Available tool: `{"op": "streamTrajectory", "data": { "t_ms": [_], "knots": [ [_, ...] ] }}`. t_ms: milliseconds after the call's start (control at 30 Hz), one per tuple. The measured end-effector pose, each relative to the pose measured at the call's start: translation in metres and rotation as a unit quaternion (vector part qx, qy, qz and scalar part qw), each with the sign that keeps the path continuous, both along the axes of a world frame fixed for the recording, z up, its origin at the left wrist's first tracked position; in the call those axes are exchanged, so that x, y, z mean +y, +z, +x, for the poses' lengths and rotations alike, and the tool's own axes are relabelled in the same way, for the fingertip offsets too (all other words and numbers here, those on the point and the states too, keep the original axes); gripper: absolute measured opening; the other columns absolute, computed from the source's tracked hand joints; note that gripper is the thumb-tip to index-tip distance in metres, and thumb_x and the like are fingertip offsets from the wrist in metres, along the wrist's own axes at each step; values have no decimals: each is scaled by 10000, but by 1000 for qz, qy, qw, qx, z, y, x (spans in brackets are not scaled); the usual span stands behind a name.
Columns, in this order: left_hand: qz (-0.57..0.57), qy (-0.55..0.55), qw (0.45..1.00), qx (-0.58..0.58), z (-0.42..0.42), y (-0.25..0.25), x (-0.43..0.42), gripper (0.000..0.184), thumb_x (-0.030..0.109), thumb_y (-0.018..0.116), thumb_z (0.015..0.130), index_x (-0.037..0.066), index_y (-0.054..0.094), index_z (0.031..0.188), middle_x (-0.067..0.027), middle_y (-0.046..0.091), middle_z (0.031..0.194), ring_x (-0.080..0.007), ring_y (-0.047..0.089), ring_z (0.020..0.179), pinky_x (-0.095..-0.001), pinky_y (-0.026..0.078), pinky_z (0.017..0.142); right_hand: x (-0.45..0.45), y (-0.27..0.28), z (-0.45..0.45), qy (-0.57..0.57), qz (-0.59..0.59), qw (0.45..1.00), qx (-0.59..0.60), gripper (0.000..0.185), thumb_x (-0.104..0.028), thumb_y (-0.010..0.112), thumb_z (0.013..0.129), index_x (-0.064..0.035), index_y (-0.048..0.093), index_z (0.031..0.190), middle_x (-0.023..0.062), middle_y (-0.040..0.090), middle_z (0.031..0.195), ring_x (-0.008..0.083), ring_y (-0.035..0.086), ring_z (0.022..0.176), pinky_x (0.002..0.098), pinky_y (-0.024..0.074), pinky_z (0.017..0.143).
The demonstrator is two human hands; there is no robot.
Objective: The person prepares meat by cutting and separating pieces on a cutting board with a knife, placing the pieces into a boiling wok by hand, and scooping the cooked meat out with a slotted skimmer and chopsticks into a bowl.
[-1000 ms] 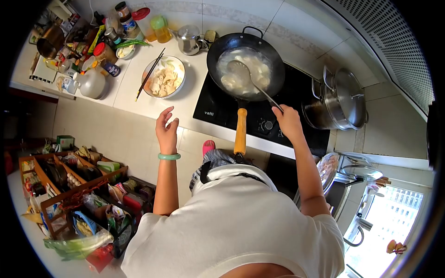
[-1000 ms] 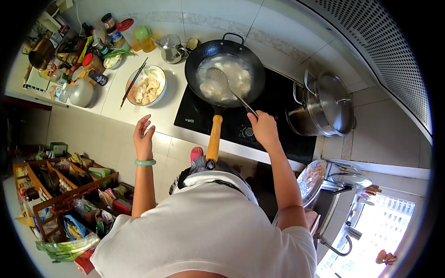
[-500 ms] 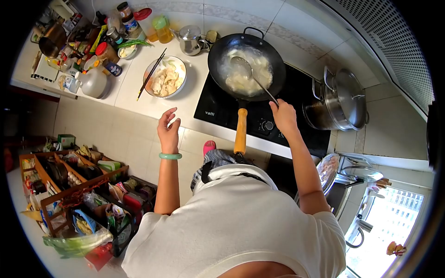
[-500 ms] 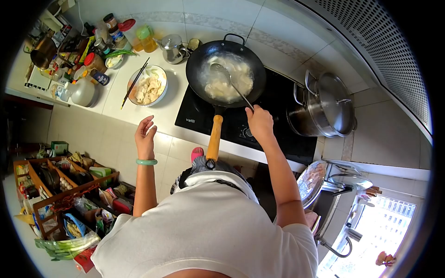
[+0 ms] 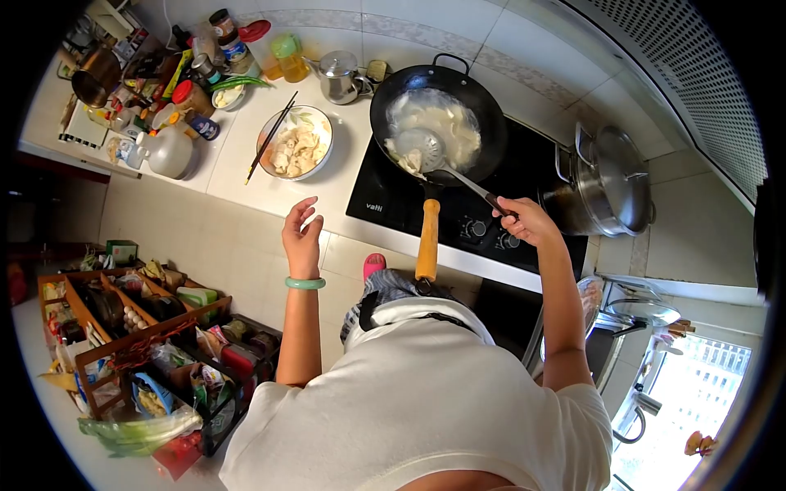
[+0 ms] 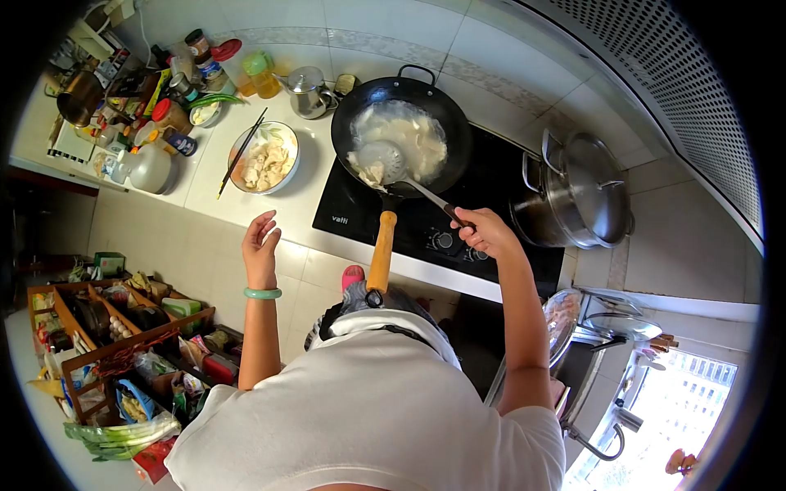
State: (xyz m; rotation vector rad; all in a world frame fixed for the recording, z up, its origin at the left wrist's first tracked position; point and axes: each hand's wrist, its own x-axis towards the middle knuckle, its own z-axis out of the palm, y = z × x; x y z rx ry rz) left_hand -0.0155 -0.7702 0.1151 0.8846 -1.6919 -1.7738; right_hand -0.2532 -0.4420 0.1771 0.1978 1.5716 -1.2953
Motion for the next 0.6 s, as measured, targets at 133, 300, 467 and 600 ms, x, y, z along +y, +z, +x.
{"op": "streamTrajectory", "data": {
  "t_ms": [133,300,467,600],
  "knots": [
    [4,3,1000,-9,4,1,-1,317,-36,567,785,51,599,1089,-31,571,1041,-129,508,977,-222,437,714,10,-6,9,-6,9,999,45,302,-303,522,927,-11,543,853,-32,422,553,5,279,381,170,170,329],
    [-7,-3,1000,-7,4,1,0,306,-37,566,786,45,602,1078,-22,580,1036,-120,509,968,-216,435,715,15,-6,17,-42,7,995,90,300,-306,529,925,-15,549,855,-32,429,557,6,281,381,169,170,336],
    [18,-16,1000,-7,0,3,4,319,-67,556,785,13,578,1093,-36,582,1110,-111,521,974,-239,422,871,20,-10,21,-62,9,981,182,281,-290,548,918,-15,577,865,-46,421,569,-6,296,424,158,195,371],
    [18,-20,1000,-6,-3,3,6,314,-65,559,789,13,579,1092,-39,587,1103,-116,528,984,-240,423,872,20,-17,21,5,113,874,472,270,-284,590,884,-15,609,897,94,569,612,207,504,475,281,389,460]
  ]
}}
